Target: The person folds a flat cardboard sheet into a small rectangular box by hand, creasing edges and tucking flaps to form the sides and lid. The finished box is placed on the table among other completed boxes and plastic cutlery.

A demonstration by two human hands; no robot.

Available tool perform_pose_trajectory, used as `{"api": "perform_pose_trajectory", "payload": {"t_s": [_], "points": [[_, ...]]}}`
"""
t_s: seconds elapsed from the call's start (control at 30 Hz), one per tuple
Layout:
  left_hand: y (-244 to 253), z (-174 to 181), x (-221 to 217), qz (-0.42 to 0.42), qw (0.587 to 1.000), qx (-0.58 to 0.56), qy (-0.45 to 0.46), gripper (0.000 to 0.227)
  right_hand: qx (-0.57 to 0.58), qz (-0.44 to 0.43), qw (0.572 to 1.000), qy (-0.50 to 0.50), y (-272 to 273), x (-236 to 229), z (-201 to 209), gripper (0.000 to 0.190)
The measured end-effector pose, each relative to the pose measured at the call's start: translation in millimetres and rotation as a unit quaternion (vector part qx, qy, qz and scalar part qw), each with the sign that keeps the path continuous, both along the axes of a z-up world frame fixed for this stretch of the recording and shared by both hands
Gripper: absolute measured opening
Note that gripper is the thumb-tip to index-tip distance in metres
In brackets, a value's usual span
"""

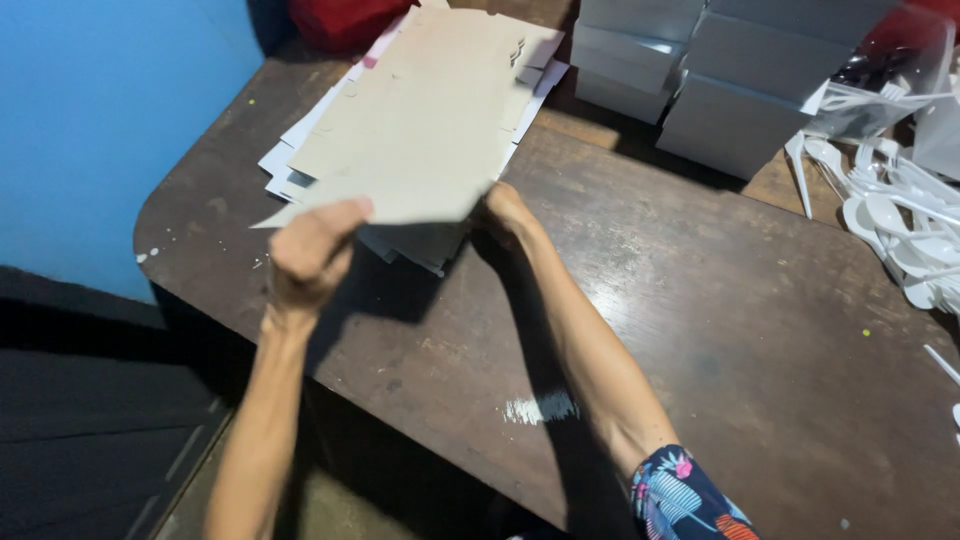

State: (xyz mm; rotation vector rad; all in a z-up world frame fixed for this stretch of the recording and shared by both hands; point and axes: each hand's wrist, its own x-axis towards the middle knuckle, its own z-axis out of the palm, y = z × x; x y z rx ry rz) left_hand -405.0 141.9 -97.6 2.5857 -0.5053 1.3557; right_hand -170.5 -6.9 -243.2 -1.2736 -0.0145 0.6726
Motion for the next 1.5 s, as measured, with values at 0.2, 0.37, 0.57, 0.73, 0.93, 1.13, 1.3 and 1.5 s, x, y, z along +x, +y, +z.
{"api": "perform_pose_trajectory", "payload": {"t_s": [0.2,0.37,0.57,0.73,0.93,1.13,1.3,1.5], "points": [[-49,-28,-24,-0.042,0.997,0.04,0.051,0.019,-0.019,-0.08,0.991,0.104,-64,-15,37,0.077],[-100,-64,-23,-0.085,0.991,0.071,0.069,0.019,-0.135,-0.052,0.989,-0.034,-127,-33,56,0.08],[-185,-84,-29,-0.194,0.971,0.07,0.12,0.018,-0.23,-0.004,0.963,-0.141,-249,-53,21,0.052],[-256,-124,-46,-0.282,0.946,0.064,0.15,0.015,-0.316,0.001,0.93,-0.19,-345,-121,73,0.057],[-331,-139,-57,-0.362,0.914,0.078,0.163,0.012,-0.483,-0.007,0.857,-0.181,-430,-169,97,0.063],[-393,-142,-65,-0.414,0.885,0.059,0.204,0.011,-0.59,-0.041,0.768,-0.244,-493,-209,78,0.073],[-414,-125,-61,-0.466,0.828,0.046,0.308,0.041,-0.594,-0.028,0.617,-0.516,-497,-234,63,0.059],[-426,-112,-55,-0.35,0.864,0.067,0.355,0.075,-0.549,0.094,0.632,-0.539,-503,-241,15,0.063]]}}
